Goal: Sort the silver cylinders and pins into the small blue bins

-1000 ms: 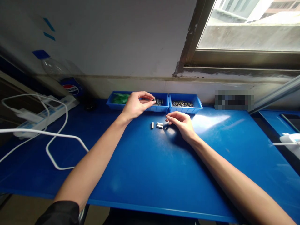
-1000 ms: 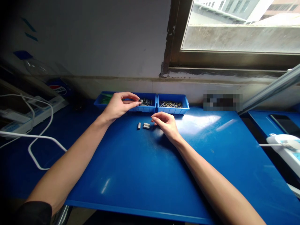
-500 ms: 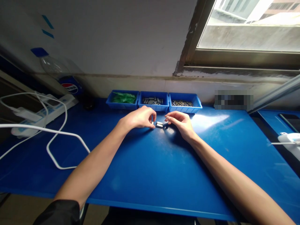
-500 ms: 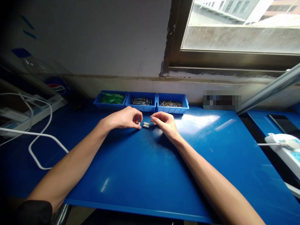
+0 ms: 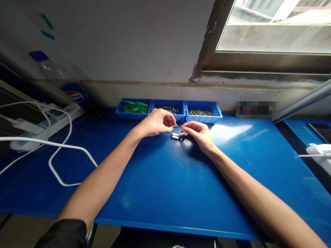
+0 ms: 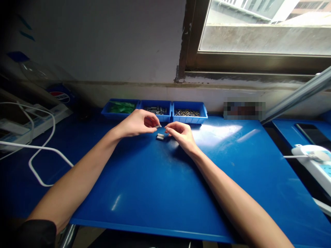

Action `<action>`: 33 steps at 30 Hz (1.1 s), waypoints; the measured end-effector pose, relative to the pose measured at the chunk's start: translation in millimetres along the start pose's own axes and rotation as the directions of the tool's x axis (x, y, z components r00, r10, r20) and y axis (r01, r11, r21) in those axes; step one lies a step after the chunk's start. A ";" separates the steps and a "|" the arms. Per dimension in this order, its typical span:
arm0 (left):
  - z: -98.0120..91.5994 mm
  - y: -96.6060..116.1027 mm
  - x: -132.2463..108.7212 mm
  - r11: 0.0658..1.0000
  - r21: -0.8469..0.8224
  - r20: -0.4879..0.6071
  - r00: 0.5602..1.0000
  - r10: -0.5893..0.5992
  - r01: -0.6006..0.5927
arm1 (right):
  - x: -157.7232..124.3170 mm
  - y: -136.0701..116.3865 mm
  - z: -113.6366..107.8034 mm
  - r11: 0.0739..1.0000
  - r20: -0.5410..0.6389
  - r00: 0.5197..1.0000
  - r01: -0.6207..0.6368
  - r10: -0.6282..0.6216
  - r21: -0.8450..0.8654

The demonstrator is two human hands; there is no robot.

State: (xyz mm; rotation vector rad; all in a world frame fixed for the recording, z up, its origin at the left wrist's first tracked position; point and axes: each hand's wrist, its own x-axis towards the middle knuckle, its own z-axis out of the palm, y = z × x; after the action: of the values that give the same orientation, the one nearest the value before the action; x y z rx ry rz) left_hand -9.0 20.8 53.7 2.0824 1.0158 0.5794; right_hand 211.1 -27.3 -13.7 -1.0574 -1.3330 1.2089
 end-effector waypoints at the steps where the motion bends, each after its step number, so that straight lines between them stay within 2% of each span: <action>1: 0.1 1.5 0.7 0.998 -0.068 -0.016 1.000 0.013 -0.014 | 0.1 -0.4 0.0 1.000 0.001 1.000 -0.001 0.001 -0.003; 5: -0.8 5.3 1.9 0.975 -0.217 -0.059 0.998 0.028 -0.040 | -0.1 -1.9 0.0 1.000 -0.002 1.000 -0.006 0.006 -0.004; 14: -0.9 9.9 0.1 0.955 -0.296 -0.054 0.998 -0.036 0.019 | -0.4 -1.1 -0.4 1.000 0.005 1.000 -0.006 0.006 -0.005; 17: 0.6 6.5 2.0 0.954 -0.299 -0.149 0.987 -0.058 0.011 | -0.5 0.0 -0.7 1.000 0.008 1.000 -0.007 0.007 -0.017; 21: 2.8 -4.6 6.6 0.952 -0.302 -0.361 0.930 -0.066 -0.049 | -0.3 -0.2 -0.2 1.000 0.007 1.000 -0.007 0.007 -0.017; 24: 3.5 -8.9 8.4 0.948 -0.304 -0.406 0.913 -0.037 -0.097 | -0.1 -1.5 0.9 1.000 0.001 1.000 -0.013 0.013 0.000; 27: 2.9 -4.9 7.1 0.962 -0.255 -0.374 0.927 -0.005 -0.098 | 0.1 -1.7 1.0 1.000 -0.001 1.000 -0.011 0.011 0.003; 29: 2.3 0.3 4.6 0.982 -0.172 -0.305 0.952 0.026 -0.082 | 0.5 0.2 0.1 1.000 -0.024 1.000 0.002 -0.002 -0.005; 31: 2.4 4.9 1.6 0.995 -0.064 -0.144 0.987 0.065 -0.075 | 1.4 3.9 -1.5 1.000 -0.076 0.997 0.020 -0.020 -0.005; 33: 4.0 7.5 -0.9 0.994 0.020 0.058 0.993 0.102 -0.103 | 2.9 8.4 -3.3 1.000 -0.135 0.990 0.030 -0.029 0.007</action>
State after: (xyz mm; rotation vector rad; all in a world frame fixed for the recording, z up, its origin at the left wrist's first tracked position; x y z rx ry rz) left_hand -3.3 15.3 56.8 2.1692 0.8915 0.5583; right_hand 213.9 -23.1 -21.8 -1.0901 -1.2335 1.1013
